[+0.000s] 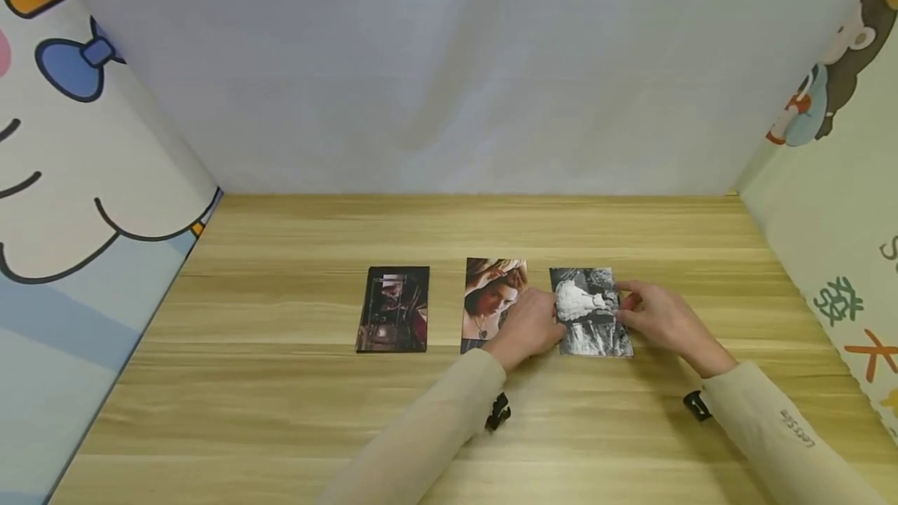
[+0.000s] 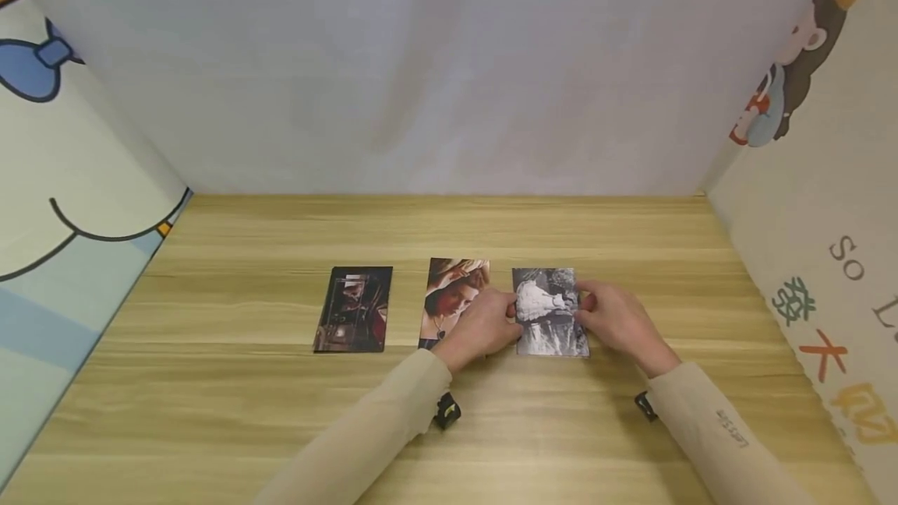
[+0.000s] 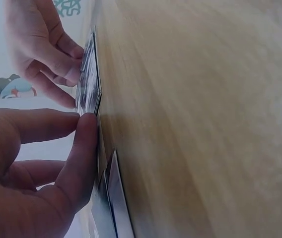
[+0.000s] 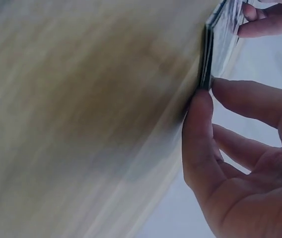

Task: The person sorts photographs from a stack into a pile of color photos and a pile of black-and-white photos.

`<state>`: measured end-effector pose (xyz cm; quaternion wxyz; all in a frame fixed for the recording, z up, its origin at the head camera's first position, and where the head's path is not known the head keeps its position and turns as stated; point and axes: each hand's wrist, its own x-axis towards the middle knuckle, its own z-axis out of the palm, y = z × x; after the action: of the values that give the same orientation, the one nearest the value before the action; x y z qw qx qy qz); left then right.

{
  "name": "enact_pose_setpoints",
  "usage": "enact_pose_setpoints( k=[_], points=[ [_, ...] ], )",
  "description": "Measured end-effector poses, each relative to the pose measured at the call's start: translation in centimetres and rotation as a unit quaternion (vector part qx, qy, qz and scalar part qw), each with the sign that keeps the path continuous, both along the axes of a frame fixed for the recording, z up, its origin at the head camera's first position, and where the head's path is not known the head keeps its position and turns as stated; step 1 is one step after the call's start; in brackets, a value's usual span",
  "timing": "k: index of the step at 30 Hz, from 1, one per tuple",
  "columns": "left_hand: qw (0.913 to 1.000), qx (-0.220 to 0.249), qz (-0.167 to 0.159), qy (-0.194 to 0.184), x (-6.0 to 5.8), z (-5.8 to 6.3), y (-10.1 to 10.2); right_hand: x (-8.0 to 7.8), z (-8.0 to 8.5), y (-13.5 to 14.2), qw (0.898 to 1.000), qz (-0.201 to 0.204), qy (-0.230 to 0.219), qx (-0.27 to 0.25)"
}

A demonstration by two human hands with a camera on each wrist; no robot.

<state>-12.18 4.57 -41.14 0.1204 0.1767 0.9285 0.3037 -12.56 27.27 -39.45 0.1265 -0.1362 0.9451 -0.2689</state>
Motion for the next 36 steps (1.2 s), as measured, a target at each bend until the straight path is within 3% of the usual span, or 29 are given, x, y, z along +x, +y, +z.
enact_pose_setpoints(
  k=[11, 15, 19, 21, 26, 36],
  points=[
    [0.9989, 0.041, 0.0, -0.023, 0.3, 0.1, -0.5, 0.3, 0.1, -0.1, 1.0, -0.016, 0.0, -0.002],
    [0.9976, 0.058, 0.006, -0.037, 0.9, 0.4, -0.8, 0.9, 0.5, 0.0, 0.999, -0.036, -0.007, -0.012],
    [0.9923, 0.09, 0.024, -0.082, 1.9, 1.4, -1.1, 1.3, 1.1, 0.0, 0.997, -0.064, -0.008, -0.039],
    [0.9904, 0.102, 0.018, -0.091, 2.6, 2.0, -1.2, 1.6, 1.4, -0.1, 0.996, -0.076, -0.001, -0.055],
    [0.9909, 0.114, -0.003, -0.071, 4.1, 3.1, -1.8, 2.3, 2.0, -0.4, 0.99, -0.093, 0.026, -0.1],
    [0.9878, 0.152, 0.03, -0.019, 6.1, 4.2, -4.9, 3.7, 2.7, -2.1, 0.961, -0.104, 0.116, -0.228]
  ],
)
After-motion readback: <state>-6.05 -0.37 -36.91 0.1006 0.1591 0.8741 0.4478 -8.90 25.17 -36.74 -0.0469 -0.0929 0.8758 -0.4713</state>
